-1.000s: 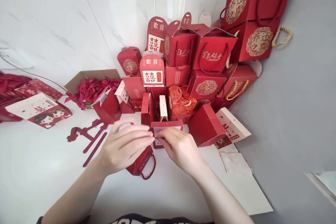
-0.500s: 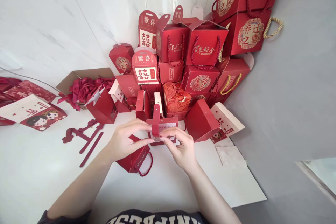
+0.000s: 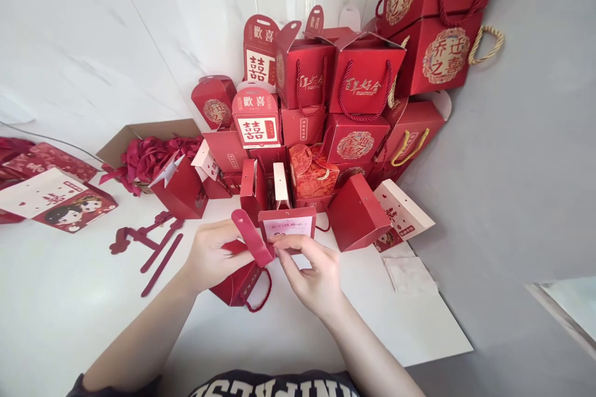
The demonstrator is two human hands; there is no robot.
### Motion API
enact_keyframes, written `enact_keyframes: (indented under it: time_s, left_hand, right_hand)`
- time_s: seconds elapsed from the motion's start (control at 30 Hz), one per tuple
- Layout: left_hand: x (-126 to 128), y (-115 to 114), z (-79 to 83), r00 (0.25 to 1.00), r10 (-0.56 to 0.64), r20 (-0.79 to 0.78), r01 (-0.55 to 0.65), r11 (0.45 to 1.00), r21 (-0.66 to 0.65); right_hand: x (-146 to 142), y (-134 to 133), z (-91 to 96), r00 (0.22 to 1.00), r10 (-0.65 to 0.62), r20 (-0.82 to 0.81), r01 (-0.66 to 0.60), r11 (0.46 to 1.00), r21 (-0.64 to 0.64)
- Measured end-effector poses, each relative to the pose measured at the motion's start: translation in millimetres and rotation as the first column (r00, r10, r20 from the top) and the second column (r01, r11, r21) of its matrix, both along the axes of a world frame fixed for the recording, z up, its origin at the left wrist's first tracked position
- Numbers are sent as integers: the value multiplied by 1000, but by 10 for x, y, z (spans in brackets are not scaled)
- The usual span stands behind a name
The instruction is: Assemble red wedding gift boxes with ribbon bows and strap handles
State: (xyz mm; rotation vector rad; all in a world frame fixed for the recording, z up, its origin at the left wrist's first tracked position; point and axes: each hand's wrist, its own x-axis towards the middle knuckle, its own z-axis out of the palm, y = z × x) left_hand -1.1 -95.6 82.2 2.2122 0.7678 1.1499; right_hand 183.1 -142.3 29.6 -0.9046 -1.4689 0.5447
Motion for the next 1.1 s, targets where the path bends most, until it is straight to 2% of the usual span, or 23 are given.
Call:
enact_keyframes:
  time_s: [0.1,0.2,0.3,0.37,0.47,0.57,0.67,0.73,0.83,1.0,1.03,1.1]
  left_hand:
    - [-29,0,24,999,-42,14,41,999,21]
    - [-51,-22,50,995,-93,-22,91,993,-72]
    - [-41,-48,69,991,-113,-79,96,977,-189]
    - [-17,-43,70,986,-121,-111,95,972,-217]
    - [31,27,32,986,-17,-167,-2,993,-116]
    - [69,157,-56,962,105,-251,-120,992,-44]
    - [80,273,-153,947,40,-318,-91,985,-145]
    - [75,316,-199,947,-12,-321,-50,982,-184]
    - [70,329,-237,939,-29,-343,-23,989,-146]
    - [108,294,-286,913,30,-406,-66,995,-75]
    - [118,288,-298,911,41,-410,-74,995,-64]
    - [135,275,-319,907,66,-416,-83,996,-22]
  right_hand:
    - [32,-14,-5,996,57,68,-59,998,20]
    - [66,3,-15,993,83,78,-86,996,24]
    - [76,26,-44,995,88,46,-90,996,26]
    - [90,47,-57,997,64,41,-65,998,24]
    - [162,114,-45,997,-18,77,17,1000,11]
    - [286,238,-18,970,-86,226,77,996,48]
    - [379,371,-39,921,-73,383,46,996,80]
    - [390,429,-86,921,-26,388,13,999,36]
    - [356,439,-164,955,-15,297,18,1000,-8]
    - [325,320,-176,925,-211,316,173,974,145]
    - [328,295,-165,923,-212,321,168,973,157]
    - [335,261,-151,944,-125,305,94,989,114]
